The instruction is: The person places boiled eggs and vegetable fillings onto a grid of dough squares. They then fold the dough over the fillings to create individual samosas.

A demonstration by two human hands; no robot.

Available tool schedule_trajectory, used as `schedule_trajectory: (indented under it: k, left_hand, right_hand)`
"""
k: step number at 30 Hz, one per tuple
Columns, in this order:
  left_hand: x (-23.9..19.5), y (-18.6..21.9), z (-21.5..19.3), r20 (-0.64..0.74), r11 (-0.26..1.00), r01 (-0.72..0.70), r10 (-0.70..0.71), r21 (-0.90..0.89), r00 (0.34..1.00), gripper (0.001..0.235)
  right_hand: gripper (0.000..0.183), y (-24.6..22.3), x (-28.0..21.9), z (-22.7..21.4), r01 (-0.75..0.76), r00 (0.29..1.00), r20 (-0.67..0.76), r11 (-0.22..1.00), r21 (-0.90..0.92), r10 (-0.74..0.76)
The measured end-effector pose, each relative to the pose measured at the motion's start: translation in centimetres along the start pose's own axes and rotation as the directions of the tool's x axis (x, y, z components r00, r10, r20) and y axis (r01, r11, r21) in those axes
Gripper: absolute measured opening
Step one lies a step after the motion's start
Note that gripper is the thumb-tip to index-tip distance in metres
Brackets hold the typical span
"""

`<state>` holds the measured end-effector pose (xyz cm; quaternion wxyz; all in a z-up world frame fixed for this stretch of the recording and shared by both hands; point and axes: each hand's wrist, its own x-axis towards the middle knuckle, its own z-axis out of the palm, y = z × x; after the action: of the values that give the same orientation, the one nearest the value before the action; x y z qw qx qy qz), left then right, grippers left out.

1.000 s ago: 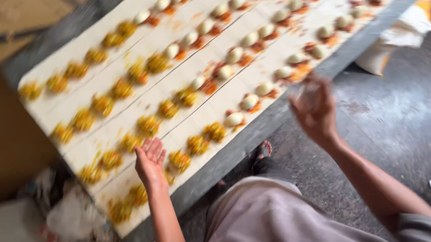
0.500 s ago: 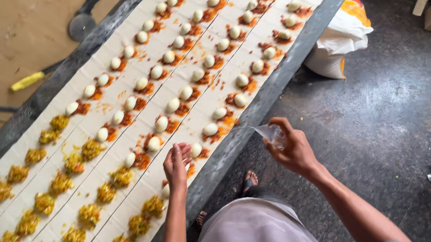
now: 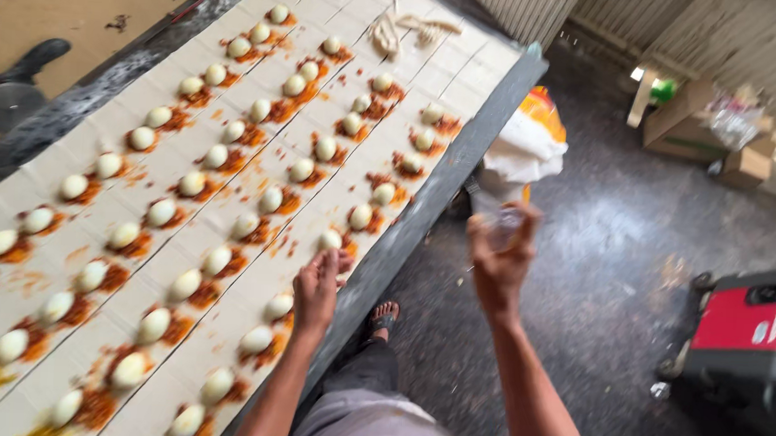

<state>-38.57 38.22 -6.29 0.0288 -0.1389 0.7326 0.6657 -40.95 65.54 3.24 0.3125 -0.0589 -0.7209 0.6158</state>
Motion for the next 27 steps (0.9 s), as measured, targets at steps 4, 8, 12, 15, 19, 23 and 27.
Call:
schedule_trajectory:
  k: [4, 8, 12, 15, 19, 23, 27]
  left_hand:
    - [3.8, -0.9, 5.7, 0.054, 0.999, 0.031, -0.029, -0.035, 0.998, 0.047]
    - [8.1, 0.2, 9.7, -0.011, 0.995, 0.093, -0.094, -0.036, 0.996, 0.043]
    - [14.1, 2.9, 13.6, -0.03, 0.962, -0.208, 0.206, -0.177, 0.978, 0.035]
    - [16.3, 5.4, 15.5, -0.109, 0.969, -0.184, 0.168, -0.164, 0.98, 0.034]
    - [19.0, 9.0, 16.3, -0.176, 0.973, -0.2, 0.178, -0.116, 0.968, 0.035]
    - [19.6, 8.5, 17.4, -0.314, 0.983, -0.185, 0.171, -0.018, 0.934, 0.034]
    - [19.3, 6.3, 18.5, -0.505, 0.99, -0.125, 0.073, -0.07, 0.86, 0.035]
  right_hand:
    - [0.037, 4.9, 6.0, 1.0, -0.257, 0.963, -0.074, 0.966, 0.04, 0.259]
    - [0.039, 9.4, 12.6, 2.9, 0.024, 0.985, 0.173, 0.992, -0.12, -0.003]
    - [0.032, 13.5, 20.1, 2.8, -0.043, 0.993, 0.118, 0.993, 0.107, 0.03]
    - [0.034, 14.5, 23.6, 3.5, 0.045, 0.961, 0.277, 0.997, -0.056, -0.028]
    - [0.038, 14.2, 29.2, 8.7, -0.101, 0.95, 0.305, 0.992, 0.079, 0.072]
    - [0.04, 17.0, 34.1, 13.3, 0.084, 0.825, 0.553, 0.993, 0.085, -0.118]
    - [0.039, 22.2, 40.9, 17.7, -0.227, 0.842, 0.536, 0.938, 0.26, 0.055]
